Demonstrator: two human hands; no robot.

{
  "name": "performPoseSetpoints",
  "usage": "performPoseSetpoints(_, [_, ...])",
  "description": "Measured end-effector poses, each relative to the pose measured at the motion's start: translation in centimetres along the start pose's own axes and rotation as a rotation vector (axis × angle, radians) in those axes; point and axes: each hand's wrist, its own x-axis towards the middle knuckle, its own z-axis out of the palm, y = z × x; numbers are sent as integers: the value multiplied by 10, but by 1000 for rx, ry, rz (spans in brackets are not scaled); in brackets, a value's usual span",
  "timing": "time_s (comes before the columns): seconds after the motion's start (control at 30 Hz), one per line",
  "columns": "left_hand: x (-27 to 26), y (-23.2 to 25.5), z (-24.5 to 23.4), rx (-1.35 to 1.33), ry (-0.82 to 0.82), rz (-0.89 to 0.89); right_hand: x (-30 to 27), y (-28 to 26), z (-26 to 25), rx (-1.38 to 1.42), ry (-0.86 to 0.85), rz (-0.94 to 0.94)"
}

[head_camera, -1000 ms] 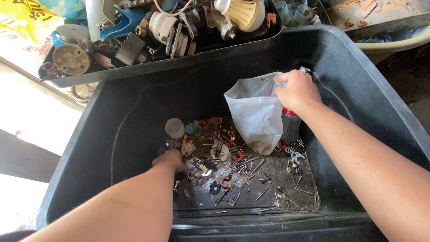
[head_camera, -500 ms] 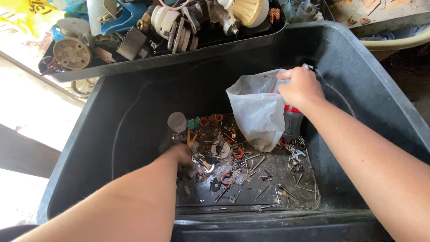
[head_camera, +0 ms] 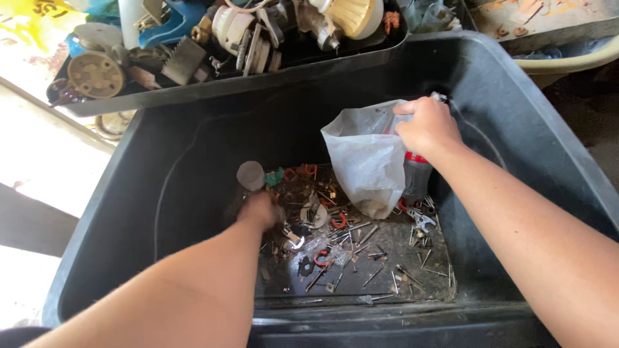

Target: The person sorts small metal parts and hardware from a black bin into a white plastic bag. They pick up items such as screws, washers, and small tools one by one and place them into the bag while occasionally moving other items aside.

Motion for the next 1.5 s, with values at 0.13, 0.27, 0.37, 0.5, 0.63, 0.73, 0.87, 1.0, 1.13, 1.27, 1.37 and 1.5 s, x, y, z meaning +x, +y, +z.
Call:
performPoseSetpoints(0.13, [-32,17,-13,196,76,-16,-1,-5,-1,7,-21,49])
performPoseSetpoints(0.27, [-43,22,-20,173,158,25,2,-1,1,14,-17,48])
performPoseSetpoints(0.37, [-31,20,-42,-68,66,7,6,5,5,44,-7,-3])
performPoseSetpoints(0.5, [-23,31,-104,-1140,-314,268,9,12,10,78,41,-197])
performPoseSetpoints(0.63, [-46,85,-175,-1308,-361,518,14,16,10,217,-116,-240])
performPoseSetpoints(0.73, [-65,142,-194,-968,-320,653,20,18,6,216,-202,-308])
performPoseSetpoints(0.87, [-60,157,-189,-708,-103,492,31,22,-12,121,-191,-429])
performPoseSetpoints(1.0, [-40,120,-149,-247,-319,296,29,12,-30,159,-401,-39])
performPoseSetpoints(1.13, [-49,103,-44,199,-370,422,22,2,-42,192,-494,-38])
performPoseSetpoints(1.27, [-68,81,9,320,-232,596,15,-5,-48,154,-527,-43])
performPoseSetpoints(1.37, [-75,74,10,441,-191,625,11,-14,-40,155,-526,-44])
performPoseSetpoints(1.5, [-77,84,-5,494,-177,457,11,-13,-40,161,-537,-21])
